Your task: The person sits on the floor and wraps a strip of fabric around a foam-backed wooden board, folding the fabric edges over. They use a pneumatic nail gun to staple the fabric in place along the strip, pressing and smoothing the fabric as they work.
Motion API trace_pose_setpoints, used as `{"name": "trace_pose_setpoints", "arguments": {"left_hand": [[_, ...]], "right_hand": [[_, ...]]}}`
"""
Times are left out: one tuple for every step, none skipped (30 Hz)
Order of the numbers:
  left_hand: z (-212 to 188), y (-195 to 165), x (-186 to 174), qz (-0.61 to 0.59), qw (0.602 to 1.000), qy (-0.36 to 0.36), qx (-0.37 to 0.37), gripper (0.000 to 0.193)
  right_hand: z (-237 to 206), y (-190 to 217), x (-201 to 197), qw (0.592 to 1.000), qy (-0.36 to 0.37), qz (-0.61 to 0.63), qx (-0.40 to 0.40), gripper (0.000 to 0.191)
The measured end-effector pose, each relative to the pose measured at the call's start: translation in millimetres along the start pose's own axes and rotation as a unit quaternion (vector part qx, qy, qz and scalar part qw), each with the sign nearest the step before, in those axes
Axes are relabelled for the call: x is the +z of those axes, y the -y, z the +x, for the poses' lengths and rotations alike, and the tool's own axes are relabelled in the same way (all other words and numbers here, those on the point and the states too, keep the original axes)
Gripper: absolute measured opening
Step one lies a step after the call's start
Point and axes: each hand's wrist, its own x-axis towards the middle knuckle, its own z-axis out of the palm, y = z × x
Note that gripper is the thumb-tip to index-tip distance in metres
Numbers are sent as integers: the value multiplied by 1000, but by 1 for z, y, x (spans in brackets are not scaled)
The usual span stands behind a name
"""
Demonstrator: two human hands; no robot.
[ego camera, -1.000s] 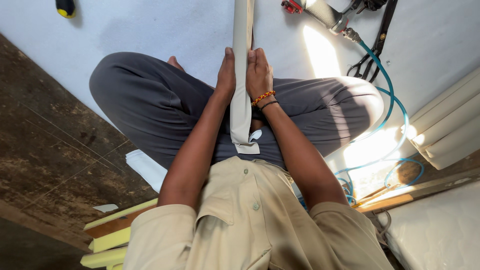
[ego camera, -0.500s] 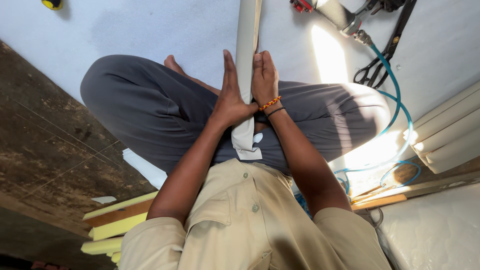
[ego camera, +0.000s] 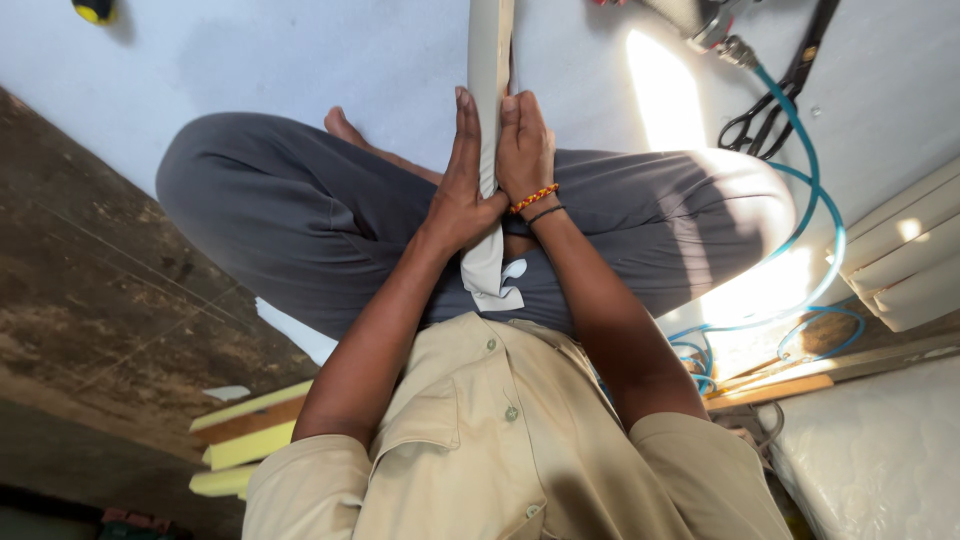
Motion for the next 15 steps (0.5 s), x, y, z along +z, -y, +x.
{"name": "trace_pose_setpoints", "arguments": {"left_hand": [[1, -1, -1, 7, 1000, -4, 5, 124], [3, -2, -1, -8, 1000, -9, -3, 126], [6, -4, -1, -22, 1000, -12, -13, 129], [7, -5, -2, -39, 999, -12, -27, 132], [9, -6, -2, -42, 998, -8, -44, 135], [14, -6, -4, -45, 997, -5, -60, 138], [18, -5, -5, -49, 996, -2, -75, 142], [21, -5, -5, -37, 998, -3, -47, 141], [23, -3, -5, -25, 999, -5, -19, 140], [23, -1, -5, -14, 1000, -5, 9, 139], [24, 1, -5, -10, 1000, -5, 21, 138], [23, 3, -5, -7, 999, -4, 32, 137], [22, 4, -5, -3, 999, -3, 42, 136], [21, 5, -5, 1, 999, 0, 52, 134], [21, 6, -6, 3, 998, 5, 60, 133]], "right_hand": [[0, 1, 0, 1000, -6, -2, -12, 38], [0, 2, -1, 1000, -6, 4, -13, 38], [1, 3, -2, 1000, -5, 11, -11, 38], [0, 3, -2, 1000, -3, 16, -3, 38], [0, 4, -3, 1000, -3, 18, -6, 38], [0, 4, -3, 1000, -3, 20, -10, 38], [0, 3, -4, 1000, -3, 21, -14, 38], [0, 3, -3, 1000, 0, 25, -9, 38], [1, 2, -3, 1000, 4, 29, -4, 38], [1, 0, -3, 999, 7, 33, 1, 38], [2, -1, -2, 1000, 7, 26, 10, 39], [2, -3, -1, 1000, 7, 18, 19, 39], [2, -4, -1, 999, 8, 10, 29, 39], [2, -5, 0, 1000, 4, 25, 18, 39], [3, -5, 0, 999, 0, 38, 9, 38]]}}
